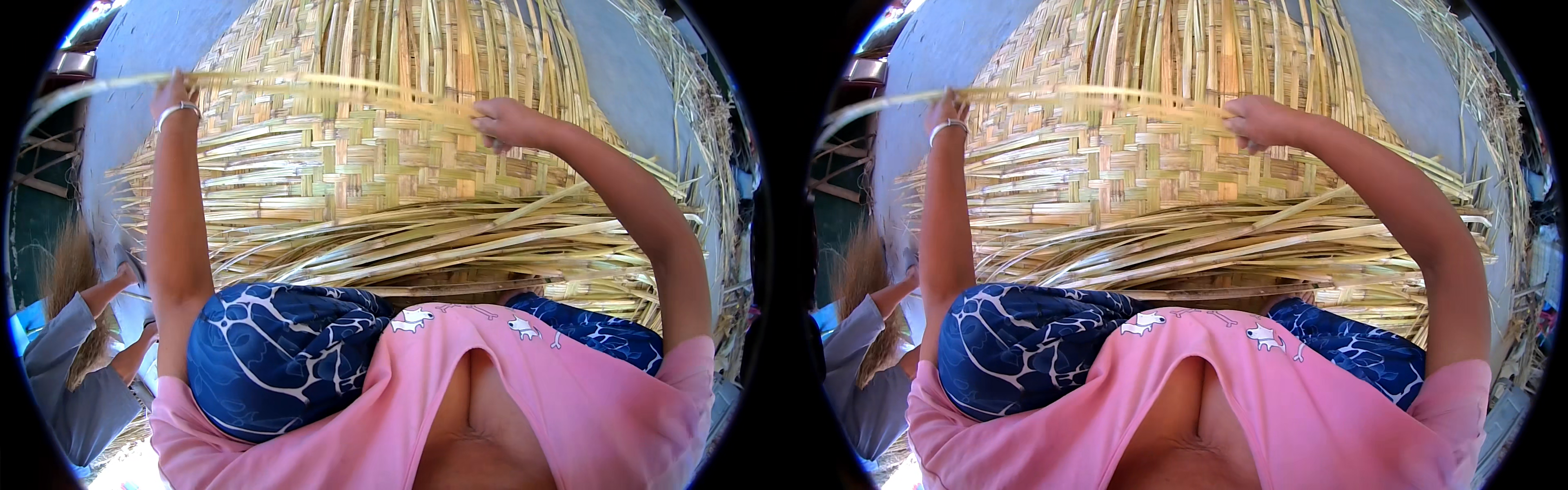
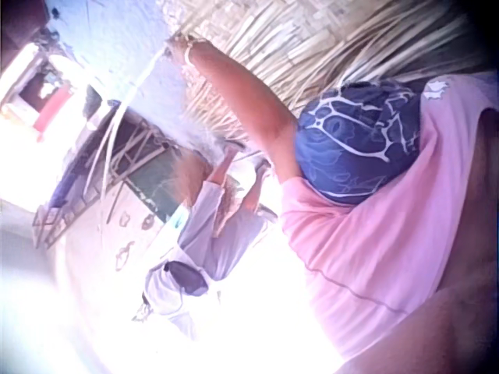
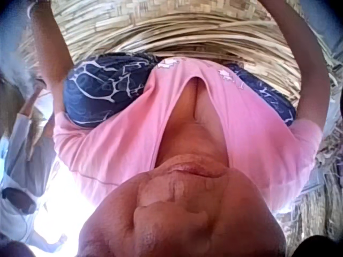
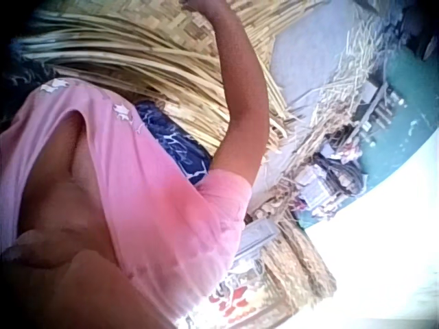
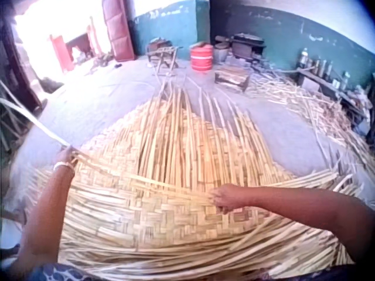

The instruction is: The person weaves a large basket using dried palm leaves. They interlace the leaves by hand, working on the floor in a repetitive weaving motion.

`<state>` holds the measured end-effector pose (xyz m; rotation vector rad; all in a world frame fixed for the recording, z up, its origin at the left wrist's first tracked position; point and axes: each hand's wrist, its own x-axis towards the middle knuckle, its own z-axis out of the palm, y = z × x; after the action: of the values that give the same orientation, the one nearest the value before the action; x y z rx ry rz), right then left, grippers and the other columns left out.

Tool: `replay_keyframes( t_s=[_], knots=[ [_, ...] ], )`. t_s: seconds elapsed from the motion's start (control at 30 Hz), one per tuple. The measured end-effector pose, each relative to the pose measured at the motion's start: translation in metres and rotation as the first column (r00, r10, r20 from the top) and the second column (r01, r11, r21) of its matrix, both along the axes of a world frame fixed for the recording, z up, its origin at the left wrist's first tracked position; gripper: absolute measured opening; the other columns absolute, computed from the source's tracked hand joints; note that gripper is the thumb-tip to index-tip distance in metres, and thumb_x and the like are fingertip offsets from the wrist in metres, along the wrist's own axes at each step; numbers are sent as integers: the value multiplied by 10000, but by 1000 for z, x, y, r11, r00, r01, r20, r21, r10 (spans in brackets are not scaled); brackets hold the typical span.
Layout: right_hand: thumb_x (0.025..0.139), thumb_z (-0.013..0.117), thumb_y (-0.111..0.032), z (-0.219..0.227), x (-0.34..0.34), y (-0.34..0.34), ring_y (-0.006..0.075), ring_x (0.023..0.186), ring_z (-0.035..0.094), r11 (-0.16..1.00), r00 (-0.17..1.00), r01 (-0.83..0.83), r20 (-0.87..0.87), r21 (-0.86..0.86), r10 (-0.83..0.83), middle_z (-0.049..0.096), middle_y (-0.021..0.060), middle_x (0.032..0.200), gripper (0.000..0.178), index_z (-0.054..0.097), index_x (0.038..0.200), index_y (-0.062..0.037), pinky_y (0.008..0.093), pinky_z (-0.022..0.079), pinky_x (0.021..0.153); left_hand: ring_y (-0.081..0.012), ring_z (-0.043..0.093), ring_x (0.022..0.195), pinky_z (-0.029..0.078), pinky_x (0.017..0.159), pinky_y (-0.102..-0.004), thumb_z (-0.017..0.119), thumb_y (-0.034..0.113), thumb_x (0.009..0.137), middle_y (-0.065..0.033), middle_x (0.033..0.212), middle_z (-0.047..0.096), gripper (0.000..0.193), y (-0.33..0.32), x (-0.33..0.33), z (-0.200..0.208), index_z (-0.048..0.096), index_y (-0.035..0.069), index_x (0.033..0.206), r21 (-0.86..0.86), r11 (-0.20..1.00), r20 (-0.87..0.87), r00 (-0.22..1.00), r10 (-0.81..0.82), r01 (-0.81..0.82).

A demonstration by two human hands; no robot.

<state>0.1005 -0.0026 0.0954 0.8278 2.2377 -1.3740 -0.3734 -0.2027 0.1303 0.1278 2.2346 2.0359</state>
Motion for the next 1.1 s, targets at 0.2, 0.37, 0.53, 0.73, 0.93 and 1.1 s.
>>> replay_keyframes(
  t_s=[0.2, 0.37, 0.53, 0.73, 0.93, 1.1],
  knots=[
    [944, 425, -208, -36, -74, -24, 181, 599, 624, 973, 975, -221, 42, 66, 218, 608, 93, 711, 224, 511, 879, -12, 331, 502, 567, -331, 561, 1049, 443, 911, -407, 711, 315, 768, -208, 1169, 569, 588, -19, 43, -61, 531, -96, 1147, -583, 528, -808, 509, -297, -618],
    [941, 425, -187, -41, -98, -36, 194, 580, 619, 961, 964, -264, -8, 81, 266, 617, 100, 710, 228, 544, 897, 2, 350, 502, 605, -311, 516, 1157, 380, 1022, -378, 566, 294, 898, -144, 1222, 569, 361, 20, 170, -64, 585, 41, 1153, -851, 43, -16, 55, -998, 524],
    [945, 432, -189, -42, -102, -39, 182, 592, 600, 970, 970, -234, -59, 60, 238, 611, 91, 700, 230, 548, 887, 1, 347, 491, 610, -256, 614, 816, 475, 789, -389, 483, 362, 932, -121, 890, 655, 386, 28, 177, -78, 626, 42, 1093, -718, -275, 367, 13, -930, 640],
    [933, 482, -228, -40, -94, -29, 141, 608, 584, 968, 982, -182, -81, -174, 170, 603, 74, 700, 241, 570, 913, -4, 314, 479, 599, -159, 607, 770, 510, 694, -295, 543, 333, 912, -81, 832, 641, 354, 37, 169, -61, 648, 18, 1034, -435, -402, 654, -24, -756, 806],
    [922, 522, -269, -34, -93, -20, 111, 622, 553, 980, 980, -181, -103, -87, 171, 587, 29, 721, 239, 590, 924, -40, 277, 445, 587, -133, 624, 672, 509, 629, -263, 532, 331, 928, -61, 763, 636, 320, 34, 162, -51, 620, 23, 921, -192, -368, 761, -99, -641, 910],
    [910, 526, -254, -43, -116, -17, 150, 618, 569, 960, 960, -154, -194, 234, 201, 604, 64, 727, 245, 599, 967, -27, 321, 458, 593, -132, 637, 625, 517, 580, -262, 526, 276, 935, -71, 762, 650, 270, 44, 154, -42, 643, 39, 989, -413, -423, 733, 20, -680, 806]
  ],
)
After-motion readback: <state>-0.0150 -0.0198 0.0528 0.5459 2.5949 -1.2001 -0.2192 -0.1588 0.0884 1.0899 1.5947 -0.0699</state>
